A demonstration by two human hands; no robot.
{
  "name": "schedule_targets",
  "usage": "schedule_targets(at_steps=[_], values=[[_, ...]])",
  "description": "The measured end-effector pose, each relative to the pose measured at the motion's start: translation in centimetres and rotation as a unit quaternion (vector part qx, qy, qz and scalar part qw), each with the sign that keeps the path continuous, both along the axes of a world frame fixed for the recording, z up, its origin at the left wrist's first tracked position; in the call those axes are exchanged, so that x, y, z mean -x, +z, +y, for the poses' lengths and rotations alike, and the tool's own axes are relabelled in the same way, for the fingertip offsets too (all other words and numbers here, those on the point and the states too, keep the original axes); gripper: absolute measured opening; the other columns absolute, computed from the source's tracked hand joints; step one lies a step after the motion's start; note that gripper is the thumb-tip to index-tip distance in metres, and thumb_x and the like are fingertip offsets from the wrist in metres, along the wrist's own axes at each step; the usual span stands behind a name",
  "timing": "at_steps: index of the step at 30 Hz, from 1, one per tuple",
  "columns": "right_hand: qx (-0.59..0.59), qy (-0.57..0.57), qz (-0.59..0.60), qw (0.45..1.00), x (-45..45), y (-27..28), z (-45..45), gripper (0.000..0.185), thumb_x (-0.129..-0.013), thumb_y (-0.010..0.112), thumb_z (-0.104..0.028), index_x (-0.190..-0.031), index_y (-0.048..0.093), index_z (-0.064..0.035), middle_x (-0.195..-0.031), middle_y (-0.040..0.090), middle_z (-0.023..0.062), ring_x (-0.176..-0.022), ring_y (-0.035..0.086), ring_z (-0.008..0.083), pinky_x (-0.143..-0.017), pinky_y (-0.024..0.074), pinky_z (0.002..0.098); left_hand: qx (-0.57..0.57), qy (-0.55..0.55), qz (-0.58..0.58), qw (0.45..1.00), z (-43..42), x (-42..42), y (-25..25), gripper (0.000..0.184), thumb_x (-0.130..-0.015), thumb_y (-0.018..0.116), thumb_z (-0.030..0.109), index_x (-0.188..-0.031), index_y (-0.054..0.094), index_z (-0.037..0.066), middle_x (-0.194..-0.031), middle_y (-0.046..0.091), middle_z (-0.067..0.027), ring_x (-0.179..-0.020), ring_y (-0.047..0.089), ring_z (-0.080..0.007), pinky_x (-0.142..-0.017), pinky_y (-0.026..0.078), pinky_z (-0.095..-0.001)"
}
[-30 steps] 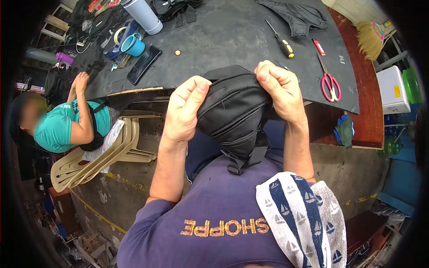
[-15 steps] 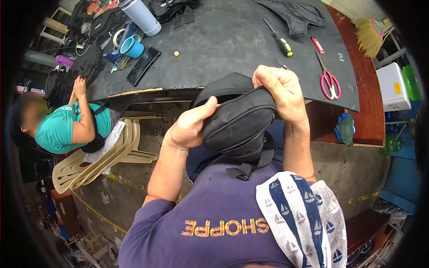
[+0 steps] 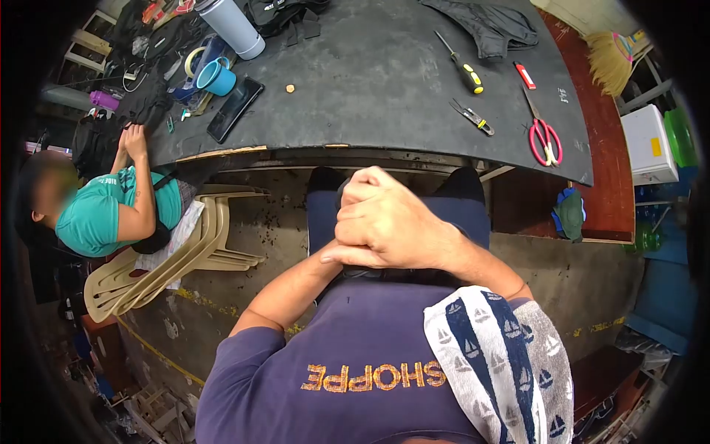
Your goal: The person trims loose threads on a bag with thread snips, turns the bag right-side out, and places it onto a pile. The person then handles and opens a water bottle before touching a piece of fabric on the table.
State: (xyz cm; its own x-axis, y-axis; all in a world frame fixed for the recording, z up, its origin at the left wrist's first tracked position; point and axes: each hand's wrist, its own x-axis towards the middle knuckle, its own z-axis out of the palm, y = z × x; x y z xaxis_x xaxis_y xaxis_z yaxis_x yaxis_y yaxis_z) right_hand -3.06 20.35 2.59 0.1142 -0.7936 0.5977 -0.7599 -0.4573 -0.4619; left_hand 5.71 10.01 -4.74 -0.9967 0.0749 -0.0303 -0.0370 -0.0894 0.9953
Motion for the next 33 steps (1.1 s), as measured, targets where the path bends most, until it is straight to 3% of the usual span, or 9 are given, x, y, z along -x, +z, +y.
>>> schedule_targets(at_steps=[6, 8, 13, 16, 21, 24, 31, 32, 33], values=[[0.051, -0.113, -0.148, 0.981, 4.7, 4.7, 5.0, 0.033, -0.096, 0.079, -0.042, -0.092, 0.072, -0.01, -0.094, 0.067, 0.0066, -0.089, 0.064, 0.0273, -0.09, 0.0491, 0.0409, 0.044, 0.086, 0.005, 0.995, 1.5, 0.2, 3.2, 0.044, -0.103, 0.072, 0.022, -0.143, 0.065, 0.006, -0.142, 0.067, -0.0106, -0.135, 0.06, -0.0196, -0.116, 0.048, -0.0394], [0.099, -0.185, -0.324, 0.923, 4.9, 4.3, 5.8, 0.04, -0.091, 0.083, -0.046, -0.097, 0.073, -0.0077, -0.102, 0.067, 0.0107, -0.095, 0.065, 0.0261, -0.088, 0.05, 0.0399, 0.059, 0.108, 0.005, 0.992, 1.8, -0.7, 4.7, 0.044, -0.102, 0.073, 0.019, -0.144, 0.064, 0.006, -0.143, 0.067, -0.0108, -0.135, 0.06, -0.0188, -0.116, 0.048, -0.0393], [0.329, -0.205, -0.054, 0.92, 5.4, 1.6, 6.0, 0.052, -0.094, 0.079, -0.049, -0.108, 0.069, -0.0004, -0.118, 0.062, 0.0166, -0.108, 0.062, 0.0271, -0.098, 0.0492, 0.0395, 0.168, 0.085, 0.21, 0.959, 1.7, 1.4, 9.1, 0.049, -0.103, 0.071, 0.016, -0.149, 0.06, 0.005, -0.148, 0.065, -0.013, -0.132, 0.064, -0.022, -0.114, 0.05, -0.0397], [0.225, -0.296, -0.01, 0.928, 4.3, 3.4, 6.2, 0.044, -0.088, 0.087, -0.033, -0.112, 0.069, -0.0001, -0.119, 0.064, 0.0159, -0.111, 0.062, 0.0267, -0.096, 0.0507, 0.038, -0.065, 0.103, 0.06, 0.991, 1.2, -0.5, 8.5, 0.053, -0.103, 0.07, 0.015, -0.153, 0.057, 0.002, -0.151, 0.063, -0.0134, -0.13, 0.066, -0.0273, -0.115, 0.051, -0.04], [0.087, -0.234, -0.235, 0.939, 7.0, 2.3, 8.2, 0.036, -0.081, 0.092, -0.016, -0.109, 0.073, -0.0019, -0.119, 0.069, 0.0146, -0.107, 0.067, 0.0275, -0.093, 0.0536, 0.0369, 0.021, 0.134, 0.015, 0.991, -1.6, -2.8, 5.9, 0.062, -0.099, 0.073, 0.015, -0.156, 0.052, -0.001, -0.154, 0.061, -0.0154, -0.134, 0.064, -0.0302, -0.119, 0.048, -0.0411], [-0.081, -0.152, -0.247, 0.953, 9.5, 1.3, 10.4, 0.038, -0.08, 0.089, -0.009, -0.112, 0.071, 0.0013, -0.116, 0.068, 0.0133, -0.109, 0.065, 0.0239, -0.096, 0.0503, 0.0364, -0.198, 0.143, 0.017, 0.97, -2.7, -5.1, 2.8, 0.061, -0.102, 0.069, 0.019, -0.157, 0.05, -0.003, -0.154, 0.06, -0.0187, -0.137, 0.063, -0.0327, -0.12, 0.048, -0.0437], [-0.074, -0.056, -0.259, 0.961, 7.5, 3.8, 8.8, 0.028, -0.078, 0.084, -0.001, -0.102, 0.071, 0.0032, -0.109, 0.068, 0.0128, -0.101, 0.065, 0.0214, -0.087, 0.05, 0.0331, 0.322, 0.103, 0.085, 0.937, -3.6, -6.0, 3.6, 0.069, -0.096, 0.078, 0.011, -0.159, 0.051, 0.002, -0.155, 0.06, -0.0136, -0.136, 0.063, -0.0257, -0.118, 0.05, -0.0377], [-0.075, -0.056, -0.258, 0.962, 7.6, 3.7, 8.8, 0.028, -0.078, 0.084, -0.001, -0.102, 0.071, 0.0032, -0.109, 0.068, 0.0128, -0.101, 0.065, 0.0214, -0.087, 0.05, 0.0331, 0.322, 0.104, 0.085, 0.937, -3.3, -5.7, 3.8, 0.069, -0.096, 0.078, 0.011, -0.159, 0.051, 0.002, -0.155, 0.06, -0.0136, -0.136, 0.063, -0.0257, -0.118, 0.05, -0.0377], [-0.076, -0.072, -0.256, 0.961, 7.8, 3.3, 8.8, 0.029, -0.078, 0.085, -0.002, -0.103, 0.07, 0.003, -0.109, 0.068, 0.0127, -0.101, 0.065, 0.0212, -0.088, 0.0496, 0.033, 0.103, 0.113, 0.07, 0.986, -2.8, -5.2, 3.8, 0.07, -0.095, 0.079, 0.011, -0.159, 0.051, 0.003, -0.155, 0.06, -0.014, -0.135, 0.064, -0.0268, -0.117, 0.05, -0.0382]])
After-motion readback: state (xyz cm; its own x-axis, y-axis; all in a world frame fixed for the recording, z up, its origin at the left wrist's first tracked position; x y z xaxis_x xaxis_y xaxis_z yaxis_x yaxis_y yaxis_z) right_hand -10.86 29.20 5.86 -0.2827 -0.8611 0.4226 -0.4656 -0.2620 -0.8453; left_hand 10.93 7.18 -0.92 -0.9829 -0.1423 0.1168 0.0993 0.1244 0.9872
